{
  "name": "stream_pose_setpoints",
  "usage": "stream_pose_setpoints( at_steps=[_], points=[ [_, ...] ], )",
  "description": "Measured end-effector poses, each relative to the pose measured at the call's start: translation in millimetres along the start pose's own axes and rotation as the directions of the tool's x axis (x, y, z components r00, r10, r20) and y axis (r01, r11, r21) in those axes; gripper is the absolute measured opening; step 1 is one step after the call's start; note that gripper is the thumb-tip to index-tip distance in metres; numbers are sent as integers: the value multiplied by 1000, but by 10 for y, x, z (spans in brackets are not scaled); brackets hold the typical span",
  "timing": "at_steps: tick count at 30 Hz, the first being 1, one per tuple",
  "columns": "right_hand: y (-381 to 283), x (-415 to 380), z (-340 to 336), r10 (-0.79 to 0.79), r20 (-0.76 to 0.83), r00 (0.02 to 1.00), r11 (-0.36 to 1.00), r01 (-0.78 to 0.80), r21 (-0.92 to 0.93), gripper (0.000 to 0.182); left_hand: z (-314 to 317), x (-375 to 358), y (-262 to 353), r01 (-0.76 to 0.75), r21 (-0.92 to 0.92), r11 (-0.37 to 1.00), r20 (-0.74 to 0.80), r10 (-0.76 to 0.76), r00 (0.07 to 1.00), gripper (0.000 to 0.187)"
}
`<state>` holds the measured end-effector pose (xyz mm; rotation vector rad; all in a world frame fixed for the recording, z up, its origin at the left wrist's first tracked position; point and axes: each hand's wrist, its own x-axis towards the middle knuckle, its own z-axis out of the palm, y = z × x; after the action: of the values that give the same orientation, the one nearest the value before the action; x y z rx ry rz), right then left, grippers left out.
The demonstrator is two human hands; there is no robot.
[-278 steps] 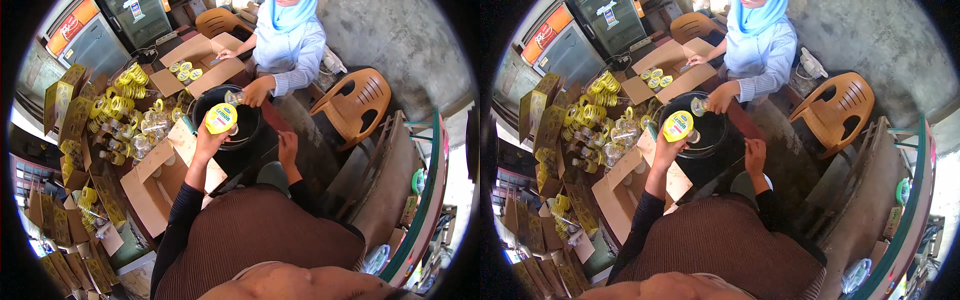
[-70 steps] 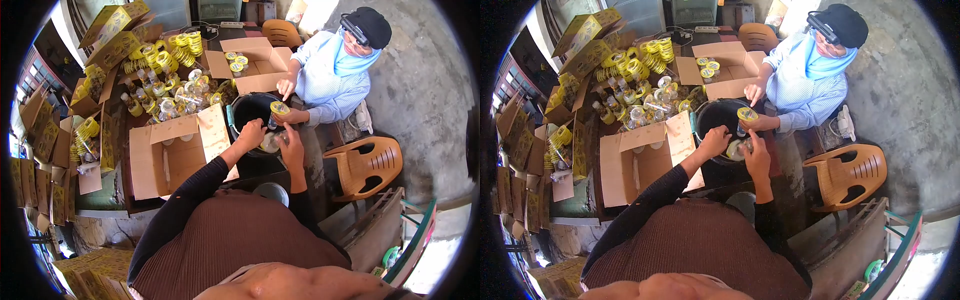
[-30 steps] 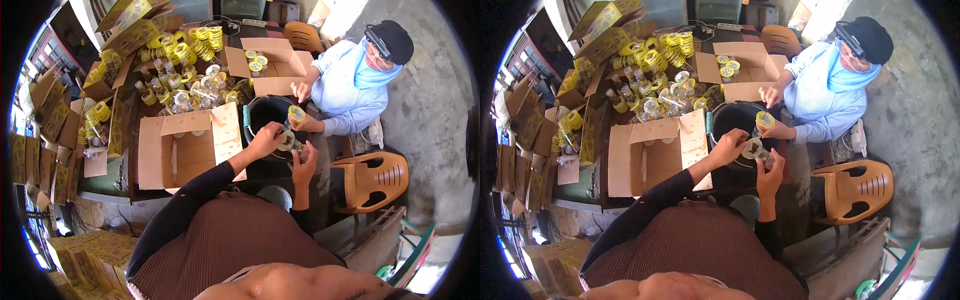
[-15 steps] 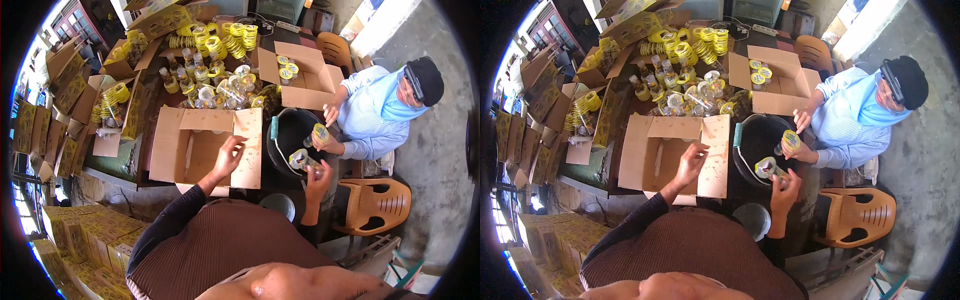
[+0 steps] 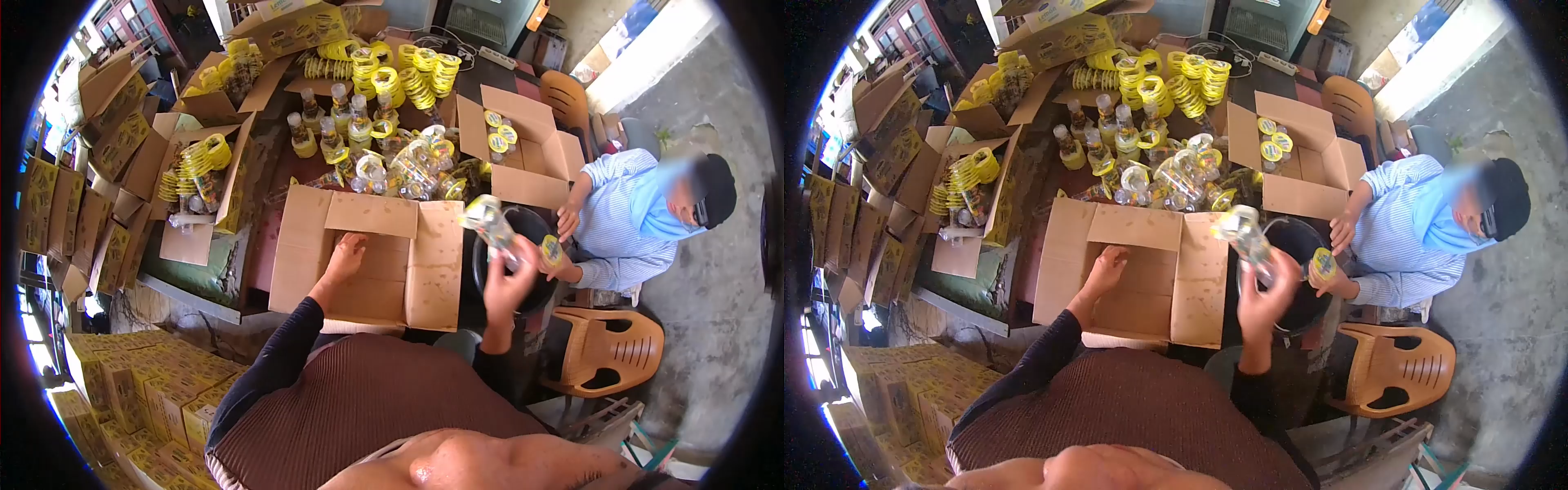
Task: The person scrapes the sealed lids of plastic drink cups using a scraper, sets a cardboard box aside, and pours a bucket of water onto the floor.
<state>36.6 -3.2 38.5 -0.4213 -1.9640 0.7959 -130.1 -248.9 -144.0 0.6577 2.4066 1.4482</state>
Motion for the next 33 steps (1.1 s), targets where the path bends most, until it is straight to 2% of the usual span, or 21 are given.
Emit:
stream_pose_setpoints(
  at_steps=[1, 3, 4, 6, 8, 9, 11, 13, 15, 16, 20, 22, 23, 27, 29, 31, 32, 33],
  points=[
    [3, 42, 228, -71, 98, 993, 997, 74, -24, 46, -41, 55, -40, 0, -6, 1000, -1, 0, 1000, 22],
    [203, 19, 725, -99, 193, 976, 995, 98, 18, 47, -108, 212, -95, -99, 67, 993, -3, 100, 995, 28],
    [237, 22, 947, -78, 198, 977, 997, 73, 32, 46, -147, 291, -69, -95, 58, 994, 0, 95, 995, 28],
    [360, 49, 1327, -42, 202, 978, 999, 35, 37, 44, -270, 437, 74, -275, -6, 961, -99, 273, 957, 38],
    [425, 157, 1626, -56, 172, 983, 998, 55, 14, 44, -385, 554, 113, -261, 3, 965, -82, 260, 962, 40],
    [394, 221, 1736, 0, 148, 989, 1000, -1, 8, 43, -433, 599, 131, -257, 18, 966, -68, 258, 964, 42],
    [546, 306, 1978, -50, 47, 998, 999, 50, -8, 42, -457, 638, 109, -241, -17, 970, -53, 239, 969, 40],
    [708, 324, 2131, -17, 80, 997, 1000, 19, -25, 44, -375, 664, -55, -154, 105, 983, -29, 157, 987, 36],
    [772, 296, 2130, -22, 259, 966, 988, 60, -141, 47, -228, 670, -285, -120, 158, 980, 8, 121, 993, 34],
    [786, 250, 2125, 6, 279, 960, 988, 38, -152, 51, -169, 658, -359, -85, 218, 972, 33, 79, 996, 33],
    [801, 5, 1943, 18, 221, 975, 985, 21, -172, 51, 38, 609, -521, -111, 206, 972, 130, 85, 988, 37],
    [752, -168, 1769, 33, 219, 975, 989, 0, -147, 48, 194, 575, -580, -92, 279, 956, 148, 52, 988, 24],
    [756, -270, 1680, 48, 222, 974, 990, -17, -141, 47, 272, 551, -601, -108, 274, 956, 162, 65, 985, 24],
    [571, -664, 1270, 72, 247, 966, 987, -34, -157, 42, 504, 446, -588, -92, 240, 966, 70, 78, 995, 30],
    [521, -869, 1075, 111, 354, 929, 990, -71, -126, 35, 582, 486, -598, -114, 228, 967, 39, 108, 993, 32],
    [535, -1112, 905, 182, 375, 909, 981, -139, -138, 32, 659, 581, -764, -164, 282, 945, 186, 113, 976, 37],
    [543, -1230, 832, 243, 410, 879, 969, -201, -143, 29, 786, 651, -999, -181, 284, 942, 203, 125, 971, 37],
    [537, -1331, 760, 252, 391, 885, 967, -211, -146, 29, 974, 743, -1322, -201, 360, 911, 103, 176, 979, 38]
  ],
)
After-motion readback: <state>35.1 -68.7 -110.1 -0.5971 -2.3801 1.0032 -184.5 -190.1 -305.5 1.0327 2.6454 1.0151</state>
